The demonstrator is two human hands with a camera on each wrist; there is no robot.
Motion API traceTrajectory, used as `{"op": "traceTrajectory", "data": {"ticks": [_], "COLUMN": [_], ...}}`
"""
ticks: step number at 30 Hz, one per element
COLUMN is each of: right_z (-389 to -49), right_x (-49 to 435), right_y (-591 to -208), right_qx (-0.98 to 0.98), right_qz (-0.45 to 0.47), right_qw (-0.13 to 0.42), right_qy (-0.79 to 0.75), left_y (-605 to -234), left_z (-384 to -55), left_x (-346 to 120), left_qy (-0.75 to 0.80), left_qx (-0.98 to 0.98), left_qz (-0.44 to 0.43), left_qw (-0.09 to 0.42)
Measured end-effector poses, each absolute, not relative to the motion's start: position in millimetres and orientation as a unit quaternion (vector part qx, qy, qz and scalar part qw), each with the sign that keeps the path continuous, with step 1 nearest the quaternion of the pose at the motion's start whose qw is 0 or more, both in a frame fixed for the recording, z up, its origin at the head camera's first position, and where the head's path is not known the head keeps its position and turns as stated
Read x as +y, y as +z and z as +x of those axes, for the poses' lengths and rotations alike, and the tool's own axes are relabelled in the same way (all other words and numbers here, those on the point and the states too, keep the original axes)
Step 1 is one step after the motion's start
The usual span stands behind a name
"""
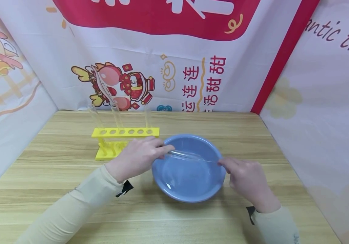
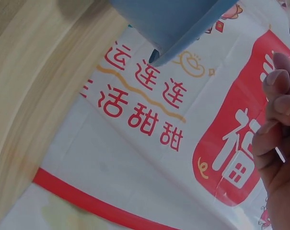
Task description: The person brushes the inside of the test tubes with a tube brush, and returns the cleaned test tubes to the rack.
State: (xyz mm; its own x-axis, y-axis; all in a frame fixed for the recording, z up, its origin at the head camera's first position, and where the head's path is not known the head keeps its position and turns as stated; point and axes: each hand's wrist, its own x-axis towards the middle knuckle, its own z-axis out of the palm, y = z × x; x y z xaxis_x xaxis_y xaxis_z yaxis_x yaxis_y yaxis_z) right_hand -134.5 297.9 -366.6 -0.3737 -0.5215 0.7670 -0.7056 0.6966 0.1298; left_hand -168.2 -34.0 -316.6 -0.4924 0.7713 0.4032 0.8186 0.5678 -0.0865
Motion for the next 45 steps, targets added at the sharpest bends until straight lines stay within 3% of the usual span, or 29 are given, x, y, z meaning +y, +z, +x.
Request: {"op": "traceTrajectory", "data": {"ticks": [20, 36, 45], "right_z": [-123.9, -120.7, -118.9], "right_x": [316.7, 334.5, 341.4], "right_y": [-353.9, -355.6, -356.6], "right_qx": [-0.877, -0.890, -0.882], "right_qz": [0.351, 0.333, 0.345], "right_qw": [0.266, 0.211, 0.211], "right_qy": [0.190, 0.231, 0.244], "left_y": [-316.3, -316.8, -318.1], "left_z": [-174.0, -177.5, -179.0], "left_x": [-46.0, -52.5, -57.3], "left_qy": [-0.058, -0.059, -0.057], "left_qx": [-0.864, -0.863, -0.867], "left_qz": [-0.457, -0.454, -0.450], "left_qw": [0.204, 0.212, 0.208]}}
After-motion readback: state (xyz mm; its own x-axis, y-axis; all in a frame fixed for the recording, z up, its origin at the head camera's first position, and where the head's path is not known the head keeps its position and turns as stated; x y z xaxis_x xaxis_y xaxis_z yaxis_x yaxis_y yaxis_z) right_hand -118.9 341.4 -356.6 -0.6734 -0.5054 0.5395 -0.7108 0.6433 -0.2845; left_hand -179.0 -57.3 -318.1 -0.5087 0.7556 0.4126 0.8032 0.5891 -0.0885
